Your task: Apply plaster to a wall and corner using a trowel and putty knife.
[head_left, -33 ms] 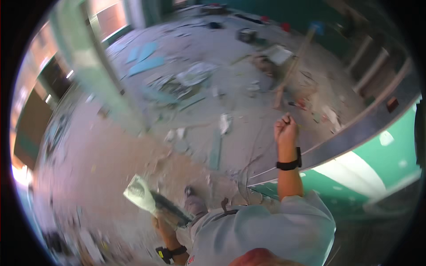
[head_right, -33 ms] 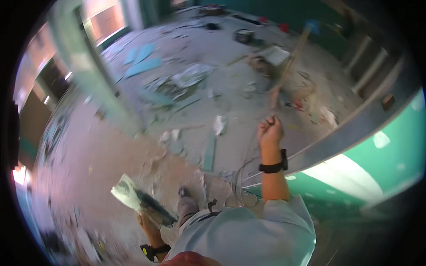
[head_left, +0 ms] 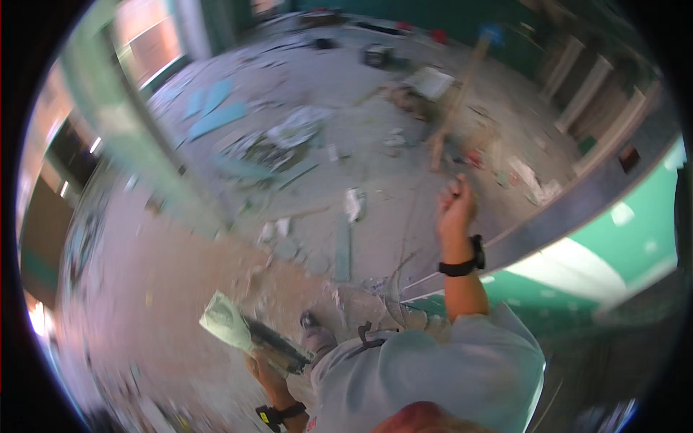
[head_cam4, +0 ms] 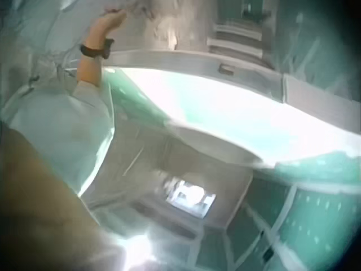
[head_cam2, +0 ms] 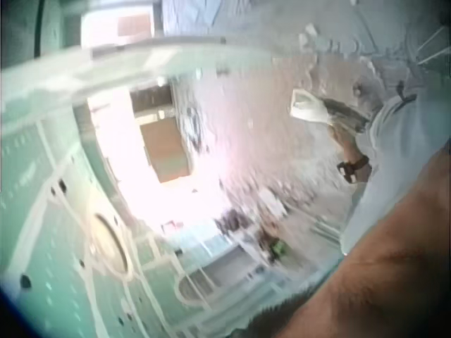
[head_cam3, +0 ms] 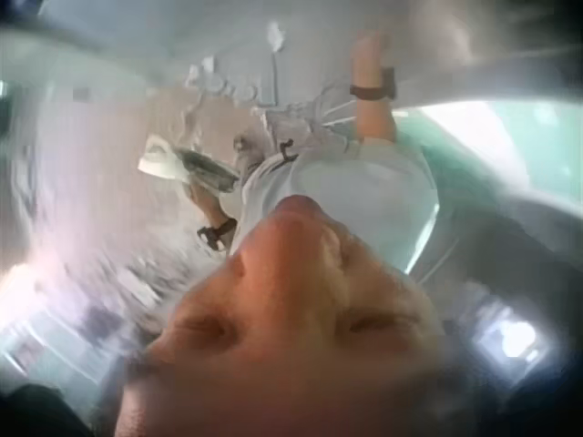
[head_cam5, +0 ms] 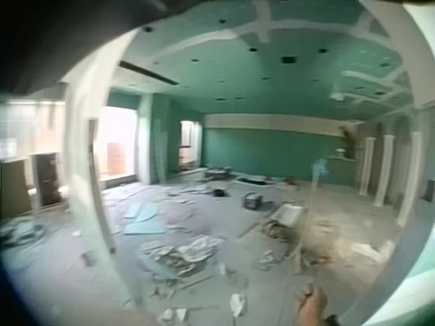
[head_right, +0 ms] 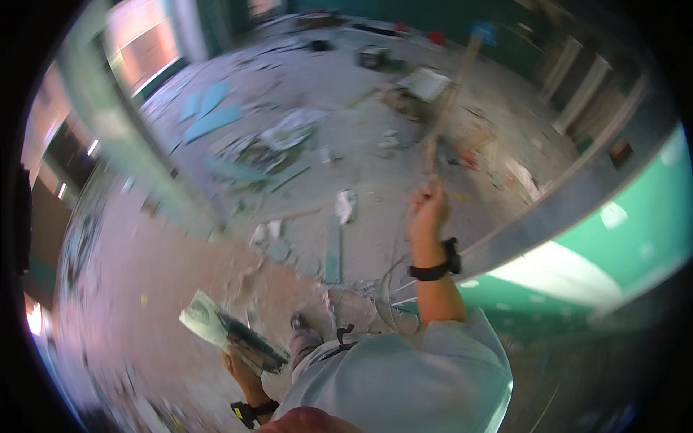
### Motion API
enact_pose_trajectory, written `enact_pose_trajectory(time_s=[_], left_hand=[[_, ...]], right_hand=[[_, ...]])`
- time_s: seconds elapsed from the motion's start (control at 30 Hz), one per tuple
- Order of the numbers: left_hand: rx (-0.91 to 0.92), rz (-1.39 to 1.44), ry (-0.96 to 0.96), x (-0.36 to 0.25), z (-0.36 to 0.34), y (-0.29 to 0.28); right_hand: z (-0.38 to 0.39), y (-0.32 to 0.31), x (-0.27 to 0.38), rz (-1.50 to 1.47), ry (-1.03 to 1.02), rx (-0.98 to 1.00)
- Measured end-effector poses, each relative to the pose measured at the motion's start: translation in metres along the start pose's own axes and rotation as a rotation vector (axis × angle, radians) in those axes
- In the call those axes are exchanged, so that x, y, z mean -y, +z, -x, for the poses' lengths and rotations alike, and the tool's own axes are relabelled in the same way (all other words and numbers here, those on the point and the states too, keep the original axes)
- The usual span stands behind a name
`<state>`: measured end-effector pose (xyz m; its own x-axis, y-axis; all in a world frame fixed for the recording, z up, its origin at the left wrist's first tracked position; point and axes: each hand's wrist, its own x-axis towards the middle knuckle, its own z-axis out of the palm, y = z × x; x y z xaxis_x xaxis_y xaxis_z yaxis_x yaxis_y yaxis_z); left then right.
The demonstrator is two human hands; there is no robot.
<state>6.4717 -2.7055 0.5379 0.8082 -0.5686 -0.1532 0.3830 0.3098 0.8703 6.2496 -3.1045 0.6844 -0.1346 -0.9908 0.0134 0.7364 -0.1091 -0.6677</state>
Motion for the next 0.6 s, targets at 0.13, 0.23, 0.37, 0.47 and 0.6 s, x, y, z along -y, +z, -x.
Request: enact_pose_trajectory(time_s=[0.13,0.23,0.37,0.47,0.6], left_hand=[[0.094,-0.091,-0.012,-0.015,-0.132,0.044],[0.093,-0.186,-0.002,-0.033,-0.222,0.074],[0.305,-0.209,-0.103,-0.02,-0.32,0.094],[0.228,-0.166,-0.137,0.014,-0.368,0.105],[0.198,-0.161,-0.181,0.001,-0.41,0.223]], right_hand=[[-0.002,0.03,-0.037,0.458,-0.016,0.218],[-0.049,0.028,-0.028,0.299,-0.134,-0.032],[-0.099,0.057,-0.051,0.344,-0.325,-0.15],[-0.14,0.091,-0.056,0.503,-0.868,-0.124],[-0.241,0.127,-0.063,0.274,-1.031,-0.163]])
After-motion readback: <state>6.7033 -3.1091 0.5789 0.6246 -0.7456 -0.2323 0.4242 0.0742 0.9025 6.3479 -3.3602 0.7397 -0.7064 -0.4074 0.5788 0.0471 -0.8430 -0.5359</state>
